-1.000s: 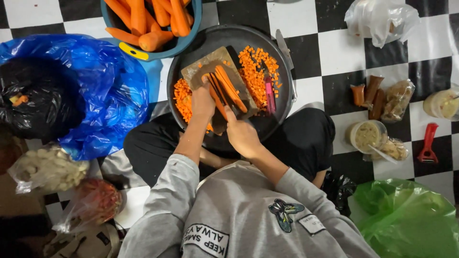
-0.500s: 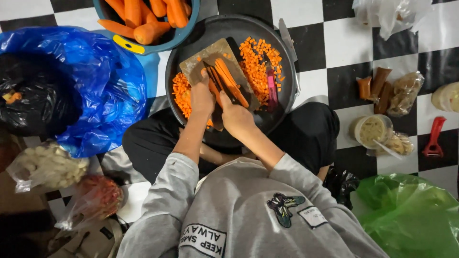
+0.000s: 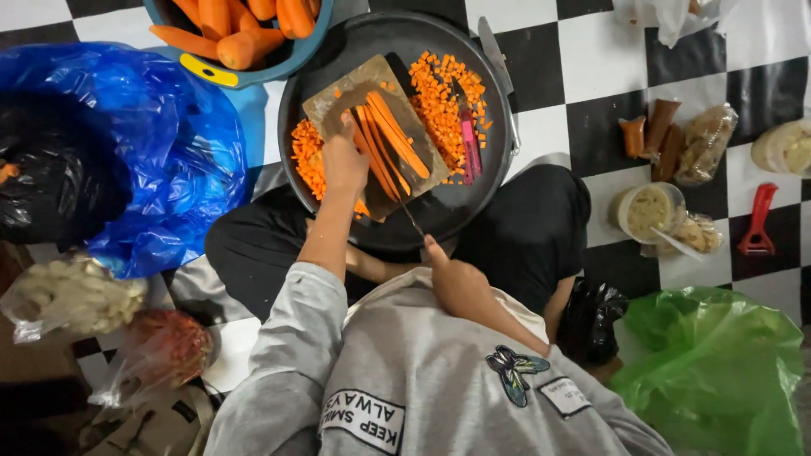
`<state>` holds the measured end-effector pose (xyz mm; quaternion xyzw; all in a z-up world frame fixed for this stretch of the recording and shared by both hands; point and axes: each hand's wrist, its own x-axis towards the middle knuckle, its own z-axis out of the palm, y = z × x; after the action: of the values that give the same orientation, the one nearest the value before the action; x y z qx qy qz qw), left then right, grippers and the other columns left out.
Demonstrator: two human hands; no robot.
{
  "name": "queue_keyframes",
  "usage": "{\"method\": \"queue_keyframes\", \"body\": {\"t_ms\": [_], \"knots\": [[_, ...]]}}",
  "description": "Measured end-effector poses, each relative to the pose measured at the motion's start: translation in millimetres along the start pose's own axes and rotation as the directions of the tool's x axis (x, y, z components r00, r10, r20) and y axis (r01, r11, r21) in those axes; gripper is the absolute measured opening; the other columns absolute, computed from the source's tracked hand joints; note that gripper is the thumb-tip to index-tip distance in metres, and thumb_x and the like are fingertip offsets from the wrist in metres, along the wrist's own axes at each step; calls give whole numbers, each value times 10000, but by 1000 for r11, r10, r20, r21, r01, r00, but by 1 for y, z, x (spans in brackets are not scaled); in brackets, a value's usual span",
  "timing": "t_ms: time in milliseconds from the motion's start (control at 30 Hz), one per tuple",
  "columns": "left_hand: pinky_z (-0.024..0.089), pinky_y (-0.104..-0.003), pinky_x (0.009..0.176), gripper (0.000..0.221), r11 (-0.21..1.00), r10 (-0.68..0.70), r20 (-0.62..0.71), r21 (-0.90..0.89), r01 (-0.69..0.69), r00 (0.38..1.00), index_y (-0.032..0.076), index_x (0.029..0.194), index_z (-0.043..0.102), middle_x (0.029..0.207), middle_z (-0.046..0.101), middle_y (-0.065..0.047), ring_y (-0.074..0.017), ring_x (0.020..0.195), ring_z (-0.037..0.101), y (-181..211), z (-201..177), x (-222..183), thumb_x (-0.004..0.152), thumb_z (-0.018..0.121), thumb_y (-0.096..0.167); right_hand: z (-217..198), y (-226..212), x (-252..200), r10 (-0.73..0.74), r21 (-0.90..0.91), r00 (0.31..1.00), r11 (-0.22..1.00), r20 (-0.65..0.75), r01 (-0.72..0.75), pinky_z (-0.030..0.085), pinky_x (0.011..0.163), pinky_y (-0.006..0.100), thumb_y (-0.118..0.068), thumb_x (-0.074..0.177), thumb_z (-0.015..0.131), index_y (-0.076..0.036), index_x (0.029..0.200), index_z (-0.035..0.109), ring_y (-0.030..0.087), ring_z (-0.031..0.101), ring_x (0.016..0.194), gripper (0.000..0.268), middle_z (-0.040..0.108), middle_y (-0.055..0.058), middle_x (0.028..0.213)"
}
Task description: Dicing fresh carrots using a large knife on a wooden board inside a pan while sitting on the floor.
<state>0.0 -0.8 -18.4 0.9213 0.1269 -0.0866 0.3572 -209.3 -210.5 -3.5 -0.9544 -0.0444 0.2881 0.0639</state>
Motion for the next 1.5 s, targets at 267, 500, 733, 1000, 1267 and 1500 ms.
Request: {"method": "queue_keyframes", "body": {"t_ms": [267, 500, 733, 1000, 1267, 1500], "knots": [[607, -429, 955, 529, 993, -58, 114, -94, 69, 992, -18, 1470, 505, 1216, 683, -240, -363, 1170, 664, 11, -22, 1, 961, 648, -7, -41, 24, -23, -134, -95, 983, 988, -127, 122, 580, 567, 422, -219, 901, 574, -281, 1503, 313, 308, 717, 598, 659, 669, 95, 635], [614, -479, 834, 271, 1000, -30, 5, 6, 30, 1000, 41, 1202, 731, 982, 741, -240, -422, 990, 713, -3, -1, 10, 949, 638, 28, -87, -36, 75, -95, 409, 990, 911, 100, 46, 524, 835, 570, -324, 1041, 376, -277, 1525, 257, 478, 703, 945, 501, 708, 256, 924], [575, -479, 694, 121, 999, 7, -41, 41, -5, 999, -13, 857, 712, 735, 668, -211, -405, 811, 704, -25, 16, 22, 882, 595, -27, -81, -54, 107, -219, 321, 973, 919, -67, 229, 542, 768, 544, -140, 1020, 444, -123, 1563, 241, 473, 712, 861, 580, 690, 290, 887], [592, -433, 751, 138, 1000, 10, -5, 26, -10, 1000, -34, 911, 736, 776, 696, -199, -347, 862, 707, -16, 6, 19, 884, 601, -47, -85, -64, 134, -185, 299, 983, 938, 1, 176, 552, 755, 530, -123, 1009, 427, -137, 1593, 235, 431, 718, 887, 616, 707, 257, 922], [578, -457, 750, 116, 1000, -19, -36, 22, 20, 999, -5, 827, 692, 742, 681, -164, -351, 838, 703, -21, 11, 17, 906, 622, 42, -79, -52, 109, -156, 323, 979, 940, 128, 108, 541, 807, 548, -159, 1018, 407, -165, 1624, 146, 467, 701, 936, 660, 699, 286, 965], [566, -518, 699, 196, 992, 66, -97, 113, -55, 993, 0, 753, 648, 708, 670, -199, -419, 789, 702, -24, 19, 19, 923, 658, 98, 9, 2, 34, -300, -232, 839, 949, -453, 214, 530, 436, 354, -245, 869, 597, -203, 1613, 275, 219, 660, 500, 811, 625, 71, 583]]}}
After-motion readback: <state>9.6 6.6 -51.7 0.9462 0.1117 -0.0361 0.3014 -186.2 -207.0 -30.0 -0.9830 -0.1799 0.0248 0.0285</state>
